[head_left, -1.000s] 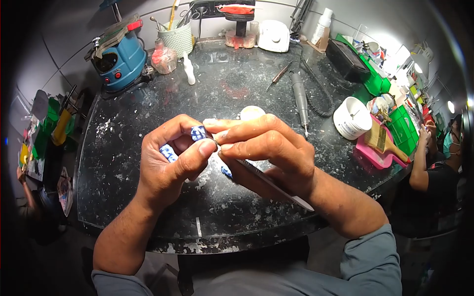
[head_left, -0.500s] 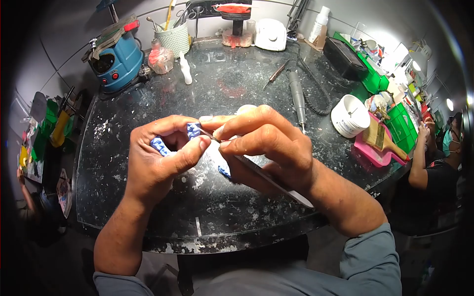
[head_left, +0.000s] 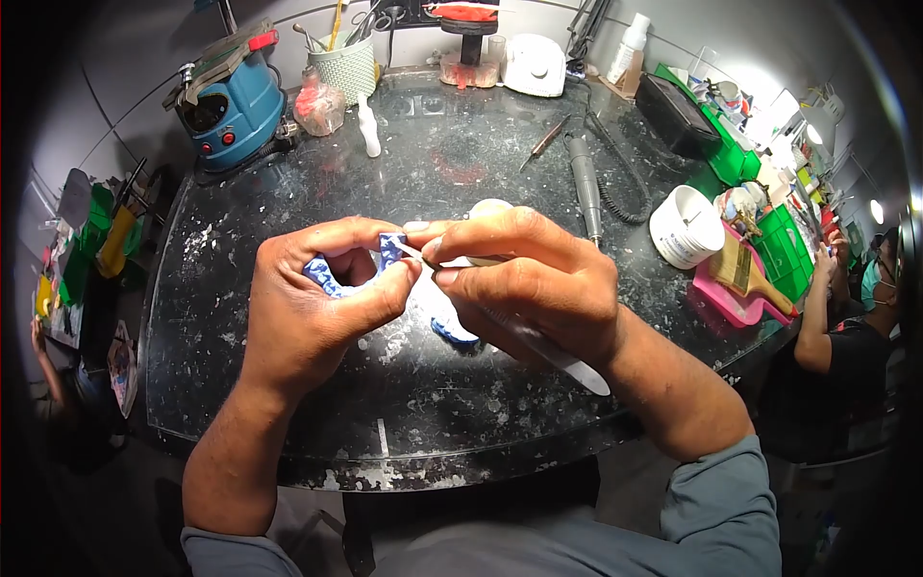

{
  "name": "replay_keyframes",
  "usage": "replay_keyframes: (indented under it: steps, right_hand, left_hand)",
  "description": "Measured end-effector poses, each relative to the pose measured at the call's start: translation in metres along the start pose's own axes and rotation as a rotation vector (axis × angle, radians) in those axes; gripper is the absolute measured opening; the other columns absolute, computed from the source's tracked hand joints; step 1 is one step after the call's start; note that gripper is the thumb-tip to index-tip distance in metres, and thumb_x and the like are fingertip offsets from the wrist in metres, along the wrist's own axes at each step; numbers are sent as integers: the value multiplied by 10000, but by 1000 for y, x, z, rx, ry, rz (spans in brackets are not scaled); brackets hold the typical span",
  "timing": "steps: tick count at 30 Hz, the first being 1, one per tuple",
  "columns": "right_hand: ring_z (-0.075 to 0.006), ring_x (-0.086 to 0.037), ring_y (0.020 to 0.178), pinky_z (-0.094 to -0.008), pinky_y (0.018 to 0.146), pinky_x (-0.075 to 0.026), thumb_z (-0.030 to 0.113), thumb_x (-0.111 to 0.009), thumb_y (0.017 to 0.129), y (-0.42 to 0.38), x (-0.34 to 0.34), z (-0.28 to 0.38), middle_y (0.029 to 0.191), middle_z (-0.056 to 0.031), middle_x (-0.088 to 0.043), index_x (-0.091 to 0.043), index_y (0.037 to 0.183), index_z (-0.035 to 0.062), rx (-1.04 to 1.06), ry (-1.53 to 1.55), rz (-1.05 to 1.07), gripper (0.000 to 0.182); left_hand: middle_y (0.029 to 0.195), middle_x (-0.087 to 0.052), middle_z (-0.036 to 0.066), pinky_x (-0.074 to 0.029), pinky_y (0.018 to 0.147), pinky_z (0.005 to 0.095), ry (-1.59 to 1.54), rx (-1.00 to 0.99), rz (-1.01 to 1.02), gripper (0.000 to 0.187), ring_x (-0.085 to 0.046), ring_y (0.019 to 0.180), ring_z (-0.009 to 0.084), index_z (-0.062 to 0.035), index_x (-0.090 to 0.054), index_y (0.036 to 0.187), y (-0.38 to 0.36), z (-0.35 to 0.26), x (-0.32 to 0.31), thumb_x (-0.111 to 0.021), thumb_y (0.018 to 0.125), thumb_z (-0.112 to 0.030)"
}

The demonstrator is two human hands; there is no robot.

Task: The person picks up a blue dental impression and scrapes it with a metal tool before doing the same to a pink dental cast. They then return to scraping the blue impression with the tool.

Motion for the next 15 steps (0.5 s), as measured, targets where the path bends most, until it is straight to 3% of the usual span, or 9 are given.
replay_keyframes:
  steps: [7, 15]
  right_hand:
    - [-266, -718, 889, -324, 724, -605, -49, -739, 747, 1, 0, 2, 1081, -158, -667, -676, 934, 7, 17, -22, -15, 205]
    - [-249, -720, 883, -311, 716, -598, -9, -716, 810, 4, 2, 1, 989, -140, -675, -636, 848, -6, 2, 5, -64, 89]
  left_hand:
    - [703, -601, -65, -363, 542, 158, -24, -9, -7, 117, -496, 616, -14, 7, -728, 948, -1, 0, 0, -732, 837, -31]
    - [747, -620, -44, -366, 536, 154, -135, -76, 32, 142, -504, 624, -12, 23, -708, 968, -2, 2, -1, -753, 874, -72]
Point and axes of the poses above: each hand's wrist, its own y-axis towards the middle knuckle, its own x-axis out of the back of the hand, z = x × y, the point moved 8 cm from there along y, towards the middle knuckle
